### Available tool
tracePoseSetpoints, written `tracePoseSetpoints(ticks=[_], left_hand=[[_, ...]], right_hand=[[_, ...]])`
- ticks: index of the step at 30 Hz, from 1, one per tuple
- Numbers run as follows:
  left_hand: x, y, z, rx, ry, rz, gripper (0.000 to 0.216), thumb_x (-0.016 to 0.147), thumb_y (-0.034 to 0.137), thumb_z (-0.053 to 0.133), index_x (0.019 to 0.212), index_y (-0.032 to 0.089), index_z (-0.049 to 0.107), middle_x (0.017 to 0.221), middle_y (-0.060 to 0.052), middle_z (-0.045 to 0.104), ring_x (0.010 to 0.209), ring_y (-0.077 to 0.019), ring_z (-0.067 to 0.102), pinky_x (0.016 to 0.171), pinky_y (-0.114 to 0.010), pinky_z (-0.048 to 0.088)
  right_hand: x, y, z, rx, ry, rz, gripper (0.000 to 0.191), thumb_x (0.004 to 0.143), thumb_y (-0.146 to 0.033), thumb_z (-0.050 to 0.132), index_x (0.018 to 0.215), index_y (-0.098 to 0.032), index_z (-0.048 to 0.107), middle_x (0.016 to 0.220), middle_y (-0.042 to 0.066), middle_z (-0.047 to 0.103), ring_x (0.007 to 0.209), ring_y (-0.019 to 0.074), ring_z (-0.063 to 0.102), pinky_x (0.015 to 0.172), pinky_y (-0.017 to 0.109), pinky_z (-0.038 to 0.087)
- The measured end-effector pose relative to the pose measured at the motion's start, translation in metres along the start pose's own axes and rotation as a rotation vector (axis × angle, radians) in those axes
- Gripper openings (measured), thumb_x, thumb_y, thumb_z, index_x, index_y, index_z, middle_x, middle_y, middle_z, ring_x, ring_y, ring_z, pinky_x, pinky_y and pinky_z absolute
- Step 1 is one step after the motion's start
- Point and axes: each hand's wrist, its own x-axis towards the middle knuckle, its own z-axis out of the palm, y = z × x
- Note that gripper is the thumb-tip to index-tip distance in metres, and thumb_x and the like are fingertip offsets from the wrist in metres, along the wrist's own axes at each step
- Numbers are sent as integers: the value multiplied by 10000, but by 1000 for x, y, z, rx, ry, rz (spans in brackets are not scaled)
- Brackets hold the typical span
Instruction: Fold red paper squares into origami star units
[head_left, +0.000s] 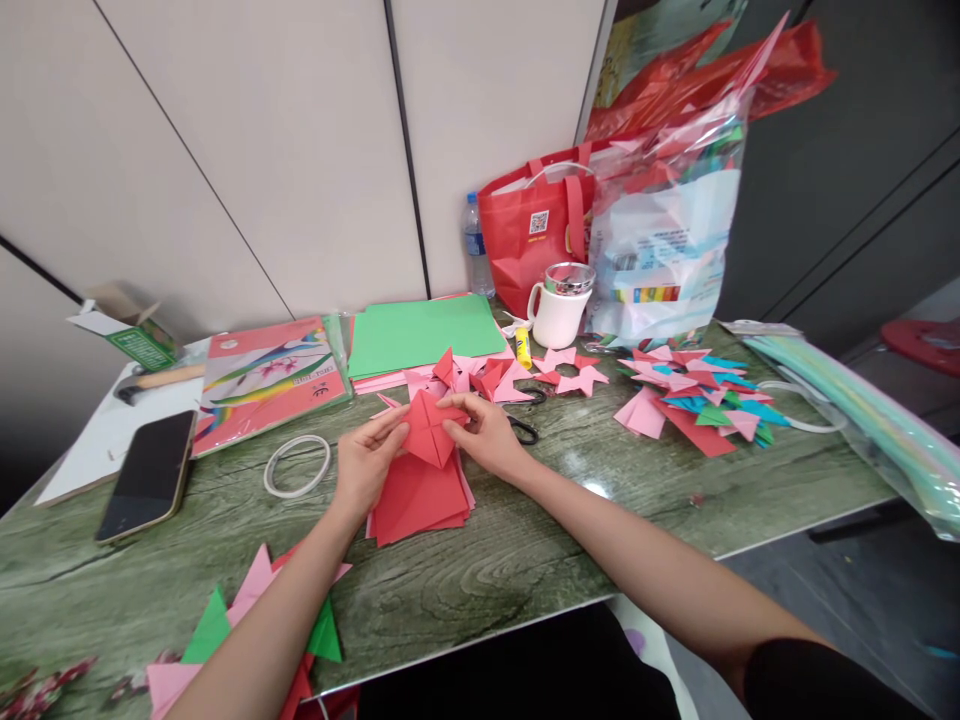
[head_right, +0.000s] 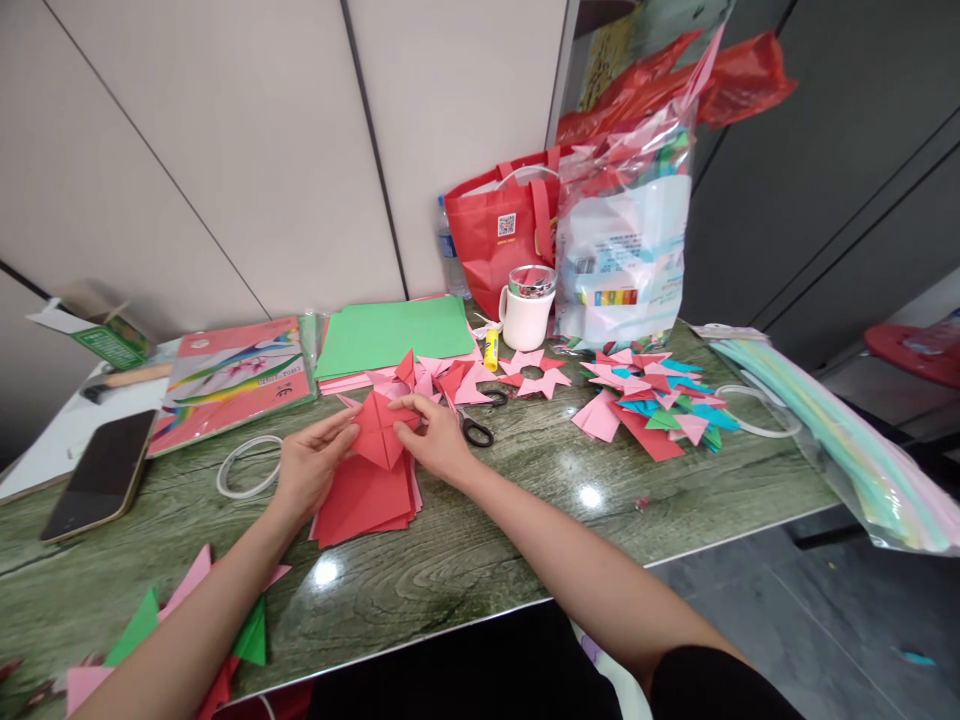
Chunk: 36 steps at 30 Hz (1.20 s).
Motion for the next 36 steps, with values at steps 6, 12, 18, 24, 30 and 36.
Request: tracePoseSetpoints(ticks=[6, 12, 18, 24, 30, 36], left_hand=[[1, -1, -1, 22, -4, 27, 457, 594, 306, 738, 1010, 129, 674, 865, -95, 702, 694, -163, 619, 559, -229, 510], [-4, 5, 2, 4, -194, -20, 837, 623, 231, 713, 1360, 184, 318, 657, 17, 662, 533, -94, 579, 544, -203, 482], [-7, 6, 2, 208, -390, -76, 433, 696, 324, 659, 1087, 142, 622, 619, -18, 662, 434, -119, 580, 459, -212, 453], [-4, 6, 1, 224, -141, 23, 224, 710, 343, 641, 630, 138, 683, 424, 21, 552, 281, -53, 400, 303, -168, 264], [-2, 5, 1, 150, 21, 63, 206, 664, 340, 671, 666, 135, 694, 521, 19, 598, 313, -68, 450, 309, -183, 337], [-3, 4, 0, 200, -27, 80, 204, 692, 339, 644, 689, 140, 690, 552, 20, 609, 339, -84, 488, 340, -190, 360]], right_hand=[[0, -1, 0, 13, -21, 10, 259, 722, -183, 522, 970, -195, 598, 974, 36, 625, 746, 149, 570, 558, 229, 430], [4, 1, 0, 255, 97, 130, 335, 660, -236, 637, 971, -195, 518, 865, 28, 623, 750, 142, 600, 675, 258, 479], [5, -2, -2, 317, 63, 200, 324, 652, -286, 674, 924, -185, 532, 729, 7, 638, 657, 141, 612, 654, 272, 485], [3, -6, -1, 253, -28, 176, 260, 669, -315, 672, 876, -177, 596, 783, 27, 665, 725, 156, 627, 694, 286, 486], [3, -7, -1, 298, -44, 186, 304, 644, -322, 697, 892, -179, 593, 823, 33, 665, 769, 165, 630, 710, 288, 484], [1, -1, 1, 328, -52, 162, 405, 575, -255, 748, 903, -197, 518, 796, 1, 644, 714, 153, 617, 648, 264, 473]])
